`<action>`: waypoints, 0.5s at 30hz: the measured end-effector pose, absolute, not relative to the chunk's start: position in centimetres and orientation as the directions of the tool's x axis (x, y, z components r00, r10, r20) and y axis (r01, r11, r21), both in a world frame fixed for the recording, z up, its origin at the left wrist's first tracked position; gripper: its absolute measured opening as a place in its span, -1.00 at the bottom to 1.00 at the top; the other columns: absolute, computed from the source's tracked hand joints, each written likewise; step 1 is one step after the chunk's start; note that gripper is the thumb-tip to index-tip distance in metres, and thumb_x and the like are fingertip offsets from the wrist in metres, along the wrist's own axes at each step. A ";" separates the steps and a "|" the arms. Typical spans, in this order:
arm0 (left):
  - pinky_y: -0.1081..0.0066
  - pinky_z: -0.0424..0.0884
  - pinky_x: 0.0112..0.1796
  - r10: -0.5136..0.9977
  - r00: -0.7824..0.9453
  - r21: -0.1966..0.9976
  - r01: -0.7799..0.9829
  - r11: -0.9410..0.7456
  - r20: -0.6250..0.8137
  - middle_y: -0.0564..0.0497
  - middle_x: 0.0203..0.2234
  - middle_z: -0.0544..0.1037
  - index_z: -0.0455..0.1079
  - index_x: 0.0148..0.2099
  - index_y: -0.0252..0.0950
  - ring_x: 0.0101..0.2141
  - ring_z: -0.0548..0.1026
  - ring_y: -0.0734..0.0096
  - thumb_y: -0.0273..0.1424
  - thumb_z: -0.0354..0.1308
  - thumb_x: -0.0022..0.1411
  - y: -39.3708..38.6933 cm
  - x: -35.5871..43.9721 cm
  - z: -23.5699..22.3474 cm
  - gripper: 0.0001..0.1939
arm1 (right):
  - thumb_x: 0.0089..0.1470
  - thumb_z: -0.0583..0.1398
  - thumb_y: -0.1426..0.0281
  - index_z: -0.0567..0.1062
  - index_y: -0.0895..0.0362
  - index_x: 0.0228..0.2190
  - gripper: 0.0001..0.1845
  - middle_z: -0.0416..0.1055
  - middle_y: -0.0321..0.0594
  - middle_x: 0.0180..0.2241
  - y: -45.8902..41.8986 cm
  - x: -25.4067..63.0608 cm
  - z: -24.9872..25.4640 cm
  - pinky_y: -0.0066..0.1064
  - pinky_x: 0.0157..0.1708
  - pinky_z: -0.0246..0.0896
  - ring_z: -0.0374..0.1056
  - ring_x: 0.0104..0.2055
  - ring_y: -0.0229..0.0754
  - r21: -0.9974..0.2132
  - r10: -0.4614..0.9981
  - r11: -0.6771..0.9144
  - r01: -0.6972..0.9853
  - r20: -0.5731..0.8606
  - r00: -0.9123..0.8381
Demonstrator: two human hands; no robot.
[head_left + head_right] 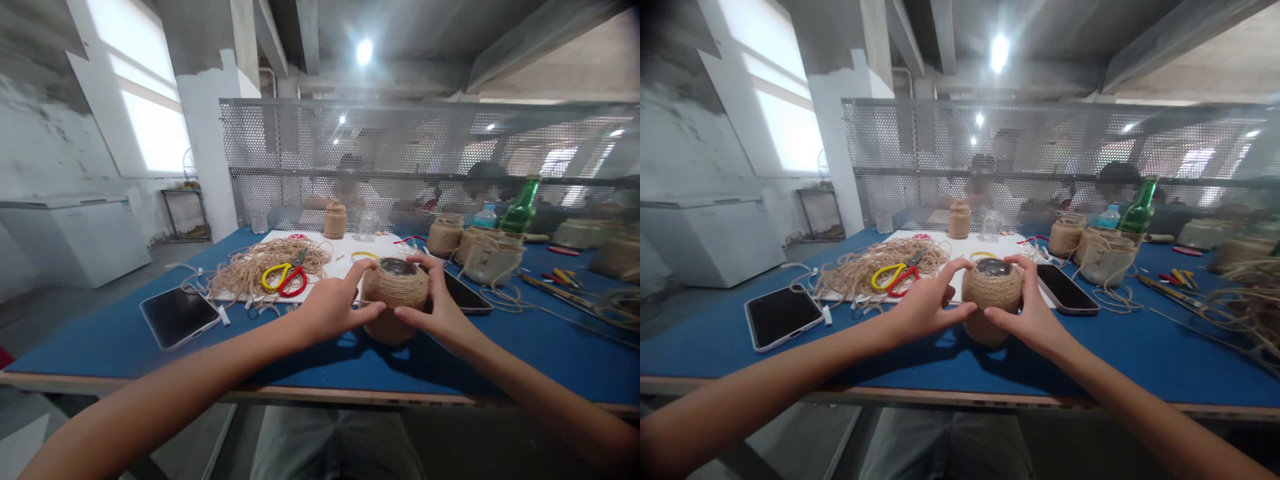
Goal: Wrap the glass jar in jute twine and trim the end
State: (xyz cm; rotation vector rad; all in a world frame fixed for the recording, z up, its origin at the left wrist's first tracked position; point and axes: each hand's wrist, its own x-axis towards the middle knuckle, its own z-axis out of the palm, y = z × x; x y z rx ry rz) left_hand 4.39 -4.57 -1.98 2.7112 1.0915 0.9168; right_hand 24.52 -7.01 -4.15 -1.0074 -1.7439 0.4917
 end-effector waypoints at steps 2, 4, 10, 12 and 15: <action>0.57 0.06 -0.59 0.660 0.566 0.292 0.607 -0.739 0.494 0.22 -0.70 0.22 0.01 0.12 -0.19 -0.67 0.24 0.51 -0.12 0.05 0.10 -4.6 4.4 -1.9 -0.42 | -0.21 0.28 0.26 0.00 -0.06 -0.02 -0.23 0.08 -0.15 -0.01 -7.0 24.4 -4.2 -0.19 -0.05 0.16 0.20 -0.02 -0.03 -0.719 0.813 0.566 0.403 0.568 -0.127; 0.57 0.07 -0.58 0.666 0.566 0.303 0.605 -0.736 0.486 0.22 -0.70 0.22 0.01 0.12 -0.19 -0.66 0.24 0.51 -0.12 0.05 0.10 -4.7 4.4 -1.9 -0.41 | -0.21 0.27 0.27 0.00 -0.04 -0.04 -0.25 0.08 -0.16 -0.04 -6.9 24.4 -4.2 -0.19 -0.08 0.18 0.19 -0.03 -0.03 -0.709 0.810 0.563 0.425 0.574 -0.117; 0.56 0.09 -0.57 0.649 0.582 0.293 0.592 -0.751 0.489 0.21 -0.69 0.22 -0.01 0.14 -0.20 -0.66 0.24 0.51 -0.10 0.02 0.12 -4.7 4.2 -1.8 -0.41 | -0.24 0.25 0.32 0.04 -0.01 -0.09 -0.31 0.09 -0.16 -0.07 -7.0 24.0 -4.2 -0.20 -0.13 0.22 0.21 -0.08 -0.05 -0.646 0.761 0.587 0.487 0.646 -0.060; 0.56 0.10 -0.56 0.637 0.591 0.270 0.593 -0.759 0.495 0.19 -0.68 0.24 -0.01 0.14 -0.21 -0.65 0.25 0.50 -0.08 0.01 0.12 -4.7 4.1 -1.8 -0.40 | -0.23 0.25 0.32 0.04 -0.01 -0.08 -0.31 0.11 -0.15 -0.07 -7.0 24.0 -4.4 -0.22 -0.14 0.24 0.23 -0.09 -0.05 -0.641 0.756 0.595 0.485 0.651 -0.067; 0.56 0.10 -0.56 0.620 0.598 0.240 0.593 -0.768 0.507 0.18 -0.67 0.26 -0.02 0.14 -0.19 -0.64 0.27 0.50 -0.07 0.01 0.13 -4.5 4.0 -1.9 -0.40 | -0.20 0.26 0.30 -0.02 -0.03 -0.01 -0.23 0.15 -0.12 -0.03 -6.9 24.4 -4.5 -0.21 -0.15 0.27 0.28 -0.09 -0.05 -0.662 0.775 0.593 0.458 0.624 -0.101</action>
